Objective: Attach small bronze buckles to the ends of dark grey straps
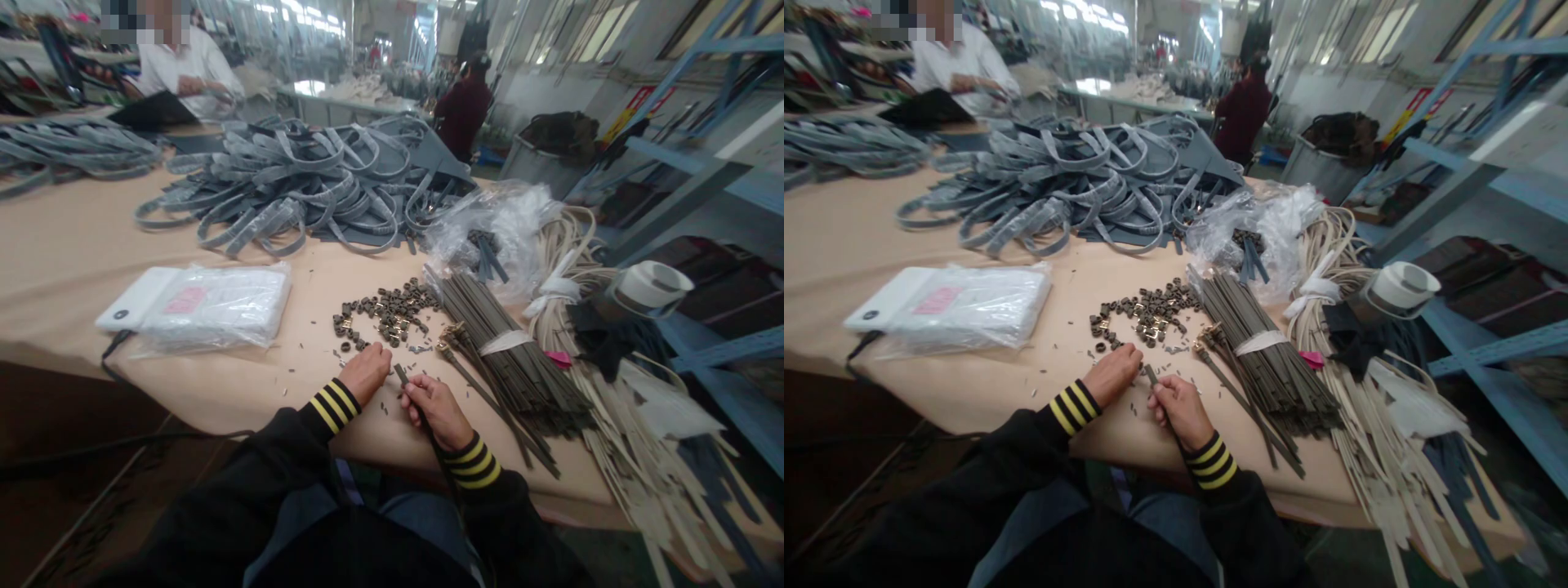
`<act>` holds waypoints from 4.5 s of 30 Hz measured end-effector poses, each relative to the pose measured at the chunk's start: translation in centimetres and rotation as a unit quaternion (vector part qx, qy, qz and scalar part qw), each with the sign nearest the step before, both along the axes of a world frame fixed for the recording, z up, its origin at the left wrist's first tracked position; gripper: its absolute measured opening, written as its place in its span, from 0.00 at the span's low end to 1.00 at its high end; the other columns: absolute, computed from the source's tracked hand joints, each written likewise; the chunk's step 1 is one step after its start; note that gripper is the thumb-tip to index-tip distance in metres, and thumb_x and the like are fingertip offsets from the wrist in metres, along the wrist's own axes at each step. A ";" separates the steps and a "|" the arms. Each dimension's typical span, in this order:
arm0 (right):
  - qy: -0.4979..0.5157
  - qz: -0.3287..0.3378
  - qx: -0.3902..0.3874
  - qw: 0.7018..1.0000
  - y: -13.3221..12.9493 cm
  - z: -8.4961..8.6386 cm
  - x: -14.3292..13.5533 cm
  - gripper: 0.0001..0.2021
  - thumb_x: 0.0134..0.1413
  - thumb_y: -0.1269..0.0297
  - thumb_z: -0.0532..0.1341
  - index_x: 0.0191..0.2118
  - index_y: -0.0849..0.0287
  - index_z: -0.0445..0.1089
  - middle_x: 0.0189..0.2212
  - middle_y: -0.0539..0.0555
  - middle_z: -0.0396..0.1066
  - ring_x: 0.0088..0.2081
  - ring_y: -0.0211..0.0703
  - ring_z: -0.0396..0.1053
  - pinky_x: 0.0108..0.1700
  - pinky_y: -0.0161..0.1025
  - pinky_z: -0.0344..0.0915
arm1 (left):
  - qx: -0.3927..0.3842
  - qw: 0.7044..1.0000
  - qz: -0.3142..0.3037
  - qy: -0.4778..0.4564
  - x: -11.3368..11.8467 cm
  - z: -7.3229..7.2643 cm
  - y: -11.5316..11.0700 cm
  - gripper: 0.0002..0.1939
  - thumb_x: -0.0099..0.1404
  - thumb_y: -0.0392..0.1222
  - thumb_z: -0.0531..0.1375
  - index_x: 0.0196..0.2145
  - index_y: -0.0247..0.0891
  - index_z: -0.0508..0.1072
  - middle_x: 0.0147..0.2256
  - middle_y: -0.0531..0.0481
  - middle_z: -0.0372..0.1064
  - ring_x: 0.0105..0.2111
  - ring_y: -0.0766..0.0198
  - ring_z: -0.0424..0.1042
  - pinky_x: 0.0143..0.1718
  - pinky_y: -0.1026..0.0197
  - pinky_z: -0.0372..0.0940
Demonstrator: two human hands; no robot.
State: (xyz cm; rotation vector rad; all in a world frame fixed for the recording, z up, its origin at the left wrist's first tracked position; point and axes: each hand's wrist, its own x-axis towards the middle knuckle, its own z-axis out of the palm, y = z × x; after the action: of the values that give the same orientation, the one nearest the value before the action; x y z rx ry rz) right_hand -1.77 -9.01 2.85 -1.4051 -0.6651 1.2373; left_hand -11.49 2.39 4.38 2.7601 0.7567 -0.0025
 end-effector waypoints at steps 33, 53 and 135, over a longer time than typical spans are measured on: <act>-0.315 0.103 0.042 0.942 0.8 2.7 -1.8 0.06 0.43 0.67 0.56 0.22 0.61 0.59 0.17 0.45 0.54 0.21 0.33 0.54 0.24 0.31 0.53 | -0.537 0.741 0.227 -0.334 -3.5 -0.3 -4.3 0.06 0.50 0.38 0.55 0.24 0.32 0.64 0.17 0.56 0.63 0.15 0.73 0.62 0.19 0.68 0.60; -0.366 0.238 0.014 0.899 -0.2 2.9 -0.2 0.11 0.51 0.66 0.50 0.23 0.61 0.65 0.15 0.46 0.58 0.19 0.33 0.56 0.23 0.30 0.51 | -0.573 0.728 0.207 -0.315 -4.5 -0.7 -3.9 0.09 0.52 0.41 0.56 0.29 0.31 0.67 0.14 0.57 0.61 0.13 0.73 0.58 0.15 0.69 0.56; -0.098 0.026 0.016 0.995 0.2 3.5 -0.2 0.09 0.41 0.62 0.59 0.27 0.62 0.61 0.13 0.42 0.54 0.14 0.27 0.50 0.15 0.27 0.45 | -0.456 0.767 0.199 -0.405 -4.8 0.3 -6.5 0.10 0.59 0.39 0.50 0.38 0.34 0.63 0.33 0.47 0.64 0.30 0.67 0.67 0.34 0.61 0.66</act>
State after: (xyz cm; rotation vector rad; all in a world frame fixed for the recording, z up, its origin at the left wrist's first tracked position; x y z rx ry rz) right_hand -1.95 -8.85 6.39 -1.5035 -0.8581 1.1323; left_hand -16.32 -4.13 4.63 1.4026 0.7582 0.6702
